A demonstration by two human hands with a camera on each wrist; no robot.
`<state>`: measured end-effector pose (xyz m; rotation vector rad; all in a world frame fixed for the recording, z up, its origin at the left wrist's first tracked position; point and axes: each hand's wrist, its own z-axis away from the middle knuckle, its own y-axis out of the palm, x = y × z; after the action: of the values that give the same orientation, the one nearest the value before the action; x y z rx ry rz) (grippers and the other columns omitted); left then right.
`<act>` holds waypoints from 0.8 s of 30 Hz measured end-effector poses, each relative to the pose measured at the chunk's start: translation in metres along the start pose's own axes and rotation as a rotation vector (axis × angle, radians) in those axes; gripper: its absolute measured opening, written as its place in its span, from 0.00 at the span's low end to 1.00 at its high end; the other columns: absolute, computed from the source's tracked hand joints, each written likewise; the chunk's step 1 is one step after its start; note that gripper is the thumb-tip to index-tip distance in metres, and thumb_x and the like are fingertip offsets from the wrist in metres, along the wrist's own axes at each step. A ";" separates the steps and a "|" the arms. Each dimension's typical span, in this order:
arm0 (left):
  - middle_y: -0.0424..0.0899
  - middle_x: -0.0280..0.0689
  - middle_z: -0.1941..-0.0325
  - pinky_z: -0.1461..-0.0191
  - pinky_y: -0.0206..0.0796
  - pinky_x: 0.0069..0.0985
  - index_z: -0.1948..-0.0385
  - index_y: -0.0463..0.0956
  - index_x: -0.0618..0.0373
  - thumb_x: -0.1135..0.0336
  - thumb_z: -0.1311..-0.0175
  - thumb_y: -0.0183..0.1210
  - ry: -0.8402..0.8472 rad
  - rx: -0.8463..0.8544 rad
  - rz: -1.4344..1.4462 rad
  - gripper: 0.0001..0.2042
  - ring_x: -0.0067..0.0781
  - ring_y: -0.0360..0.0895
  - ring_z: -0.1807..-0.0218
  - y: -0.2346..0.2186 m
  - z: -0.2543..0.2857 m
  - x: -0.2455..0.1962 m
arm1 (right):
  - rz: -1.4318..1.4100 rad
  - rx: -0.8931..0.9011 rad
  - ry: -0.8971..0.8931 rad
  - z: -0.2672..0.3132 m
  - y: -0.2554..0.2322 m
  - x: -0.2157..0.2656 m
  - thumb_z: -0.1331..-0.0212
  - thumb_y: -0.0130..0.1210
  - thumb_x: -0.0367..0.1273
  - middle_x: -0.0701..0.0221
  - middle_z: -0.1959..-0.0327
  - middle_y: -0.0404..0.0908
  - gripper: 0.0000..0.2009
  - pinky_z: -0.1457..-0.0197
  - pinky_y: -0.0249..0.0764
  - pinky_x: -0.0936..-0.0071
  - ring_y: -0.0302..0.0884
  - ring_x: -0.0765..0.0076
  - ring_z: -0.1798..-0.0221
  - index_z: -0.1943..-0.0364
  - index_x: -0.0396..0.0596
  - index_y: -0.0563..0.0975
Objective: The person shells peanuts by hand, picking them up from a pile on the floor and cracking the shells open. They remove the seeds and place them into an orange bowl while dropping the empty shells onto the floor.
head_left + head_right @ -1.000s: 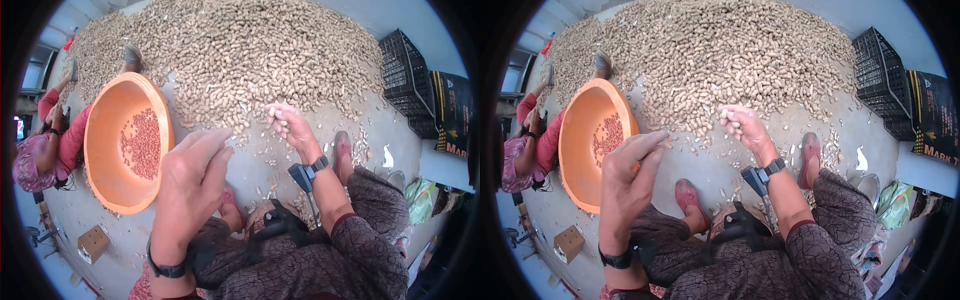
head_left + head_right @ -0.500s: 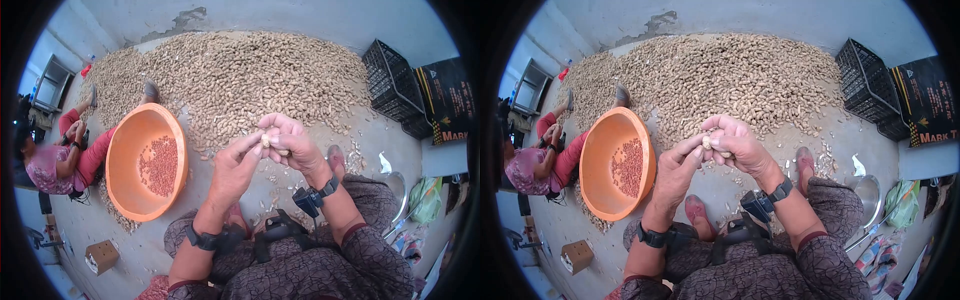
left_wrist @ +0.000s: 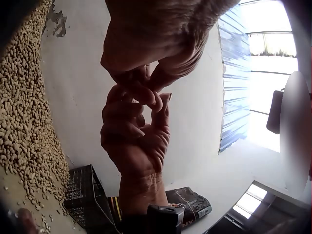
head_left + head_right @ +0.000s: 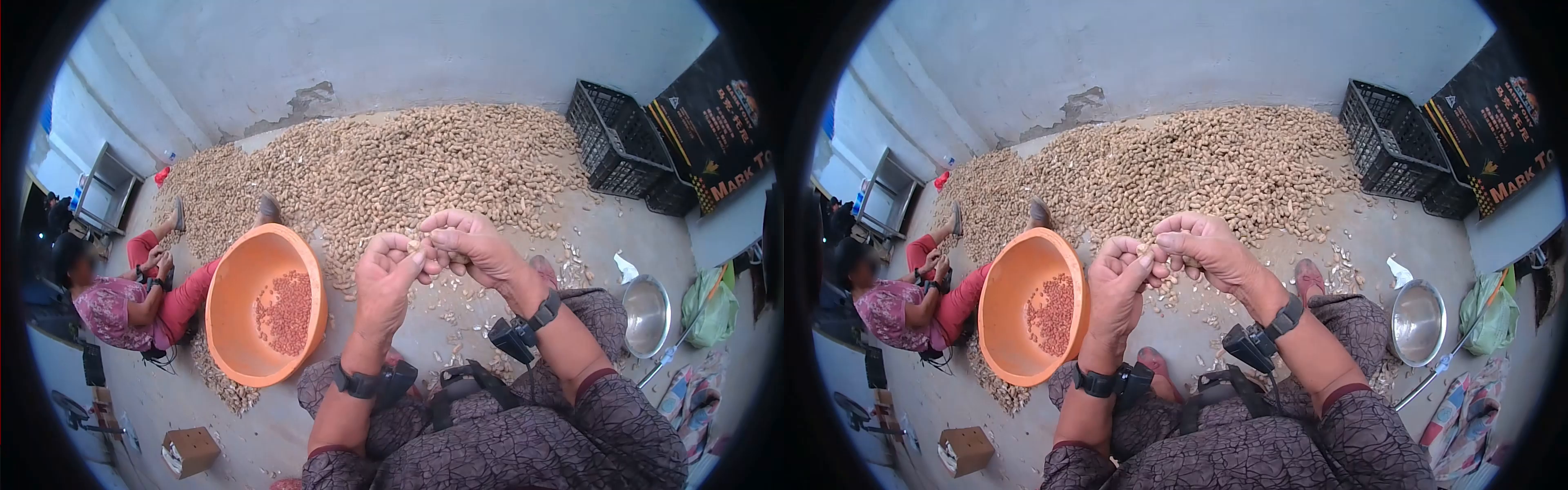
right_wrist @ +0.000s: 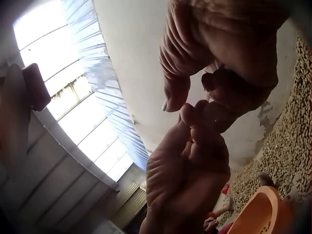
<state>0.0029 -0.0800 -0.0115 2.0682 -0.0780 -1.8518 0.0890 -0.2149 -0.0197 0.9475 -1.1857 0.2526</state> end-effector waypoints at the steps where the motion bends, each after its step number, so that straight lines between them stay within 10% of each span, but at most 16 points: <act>1: 0.78 0.37 0.69 0.69 0.68 0.14 0.62 0.70 0.64 0.74 0.42 0.51 0.001 0.023 0.019 0.08 0.20 0.75 0.72 0.004 0.001 -0.002 | 0.053 0.031 -0.011 0.005 0.001 0.005 0.48 0.56 0.38 0.73 0.75 0.76 0.16 0.84 0.59 0.92 0.69 0.87 0.80 0.62 0.40 0.72; 15: 0.78 0.38 0.65 0.60 0.70 0.16 0.56 0.72 0.68 0.76 0.42 0.50 -0.069 0.344 -0.281 0.12 0.23 0.77 0.64 0.035 0.009 -0.017 | 0.039 0.155 0.097 0.042 -0.001 0.025 0.54 0.59 0.35 0.75 0.79 0.69 0.21 0.81 0.58 0.90 0.65 0.86 0.80 0.58 0.36 0.70; 24: 0.78 0.39 0.63 0.58 0.70 0.17 0.51 0.68 0.66 0.76 0.42 0.47 -0.120 0.443 0.007 0.16 0.25 0.78 0.63 0.032 -0.011 -0.030 | 0.045 0.051 0.077 0.022 0.001 0.035 0.51 0.57 0.33 0.72 0.79 0.72 0.15 0.81 0.60 0.88 0.64 0.85 0.83 0.64 0.33 0.71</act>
<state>0.0160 -0.0991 0.0279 2.2200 -0.5726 -2.0998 0.0873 -0.2404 0.0122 0.9482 -1.1350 0.3539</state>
